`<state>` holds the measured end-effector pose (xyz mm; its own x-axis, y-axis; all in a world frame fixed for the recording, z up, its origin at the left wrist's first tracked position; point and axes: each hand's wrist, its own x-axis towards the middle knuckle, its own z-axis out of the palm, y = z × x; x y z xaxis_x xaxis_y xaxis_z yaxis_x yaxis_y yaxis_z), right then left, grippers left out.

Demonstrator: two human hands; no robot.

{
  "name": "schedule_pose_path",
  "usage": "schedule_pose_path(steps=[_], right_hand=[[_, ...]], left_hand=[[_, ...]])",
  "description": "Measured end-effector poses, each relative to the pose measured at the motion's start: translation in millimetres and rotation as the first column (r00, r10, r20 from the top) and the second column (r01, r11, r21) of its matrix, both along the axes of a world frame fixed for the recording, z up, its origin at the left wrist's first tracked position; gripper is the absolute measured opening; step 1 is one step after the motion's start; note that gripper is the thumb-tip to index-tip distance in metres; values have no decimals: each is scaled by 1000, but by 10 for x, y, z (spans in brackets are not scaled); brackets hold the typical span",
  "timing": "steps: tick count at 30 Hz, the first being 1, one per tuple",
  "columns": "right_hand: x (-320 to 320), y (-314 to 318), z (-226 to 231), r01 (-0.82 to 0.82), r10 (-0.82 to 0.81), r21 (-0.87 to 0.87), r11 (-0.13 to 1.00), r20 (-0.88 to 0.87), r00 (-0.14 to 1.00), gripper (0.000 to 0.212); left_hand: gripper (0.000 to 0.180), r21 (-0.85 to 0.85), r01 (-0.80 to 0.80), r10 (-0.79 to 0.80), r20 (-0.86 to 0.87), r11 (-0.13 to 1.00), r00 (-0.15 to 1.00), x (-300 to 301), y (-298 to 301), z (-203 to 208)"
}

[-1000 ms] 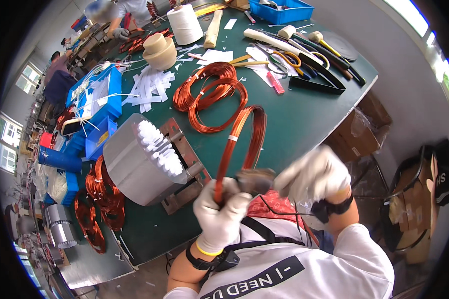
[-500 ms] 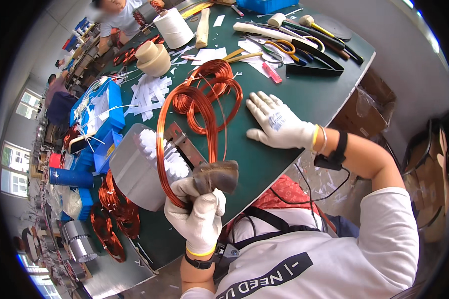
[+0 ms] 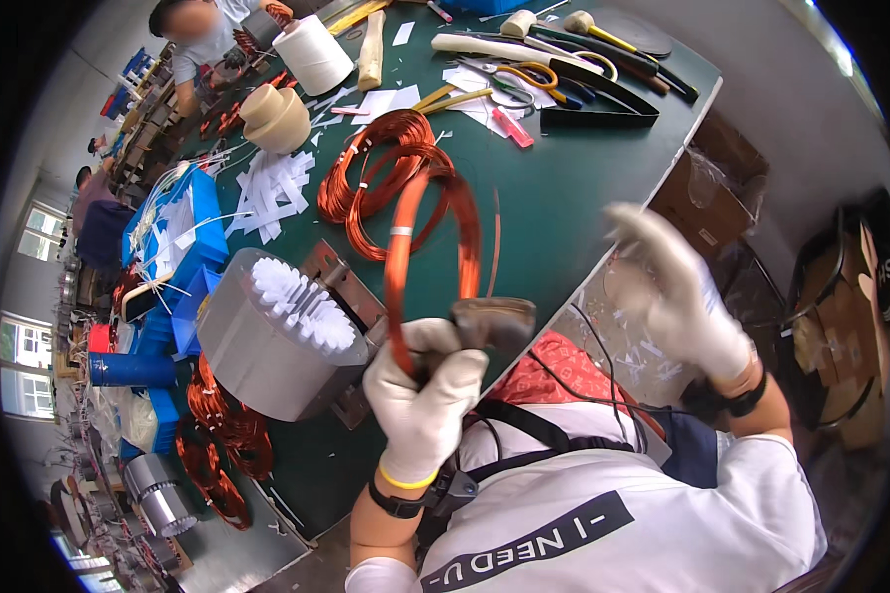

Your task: Inserting copper wire coils into a metal stator core on a factory assembly line.

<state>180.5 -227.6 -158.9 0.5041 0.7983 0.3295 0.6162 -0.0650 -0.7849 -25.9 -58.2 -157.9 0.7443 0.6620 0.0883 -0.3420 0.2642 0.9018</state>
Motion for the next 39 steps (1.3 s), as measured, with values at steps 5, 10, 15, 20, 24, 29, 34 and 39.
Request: schedule_pose_path(steps=[5, 10, 15, 20, 24, 29, 34, 39], right_hand=[[-387, 612, 76, -475, 475, 176, 862, 45, 879, 49], [680, 1205, 129, -44, 114, 212, 976, -328, 938, 33], [1093, 1411, 42, 139, -376, 414, 900, 573, 728, 36], [-412, 859, 381, -522, 372, 37, 852, 658, 654, 31], [-543, 916, 427, -465, 274, 161, 871, 626, 730, 41], [26, 872, 638, -390, 359, -42, 920, 490, 794, 59], [-12, 931, 218, -369, 338, 25, 929, 347, 875, 50], [171, 751, 103, -76, 284, 309, 948, -714, 640, 19]], left_hand=[[17, 106, -40, 52, -110, 994, 993, 23, -96, -29], [65, -333, 314, -261, 193, 889, 946, -276, 161, -94], [58, -432, 395, -245, 362, 811, 899, -372, 202, -43], [58, -461, 334, -258, 221, 822, 940, -347, 166, -11], [59, -479, 306, -314, 65, 823, 947, -348, 154, 99], [57, -445, 278, -227, 166, 851, 960, -438, 123, 118], [57, -347, 296, -250, 172, 890, 953, -383, 126, 106], [58, -382, 317, -189, 337, 868, 922, -466, 109, 23]])
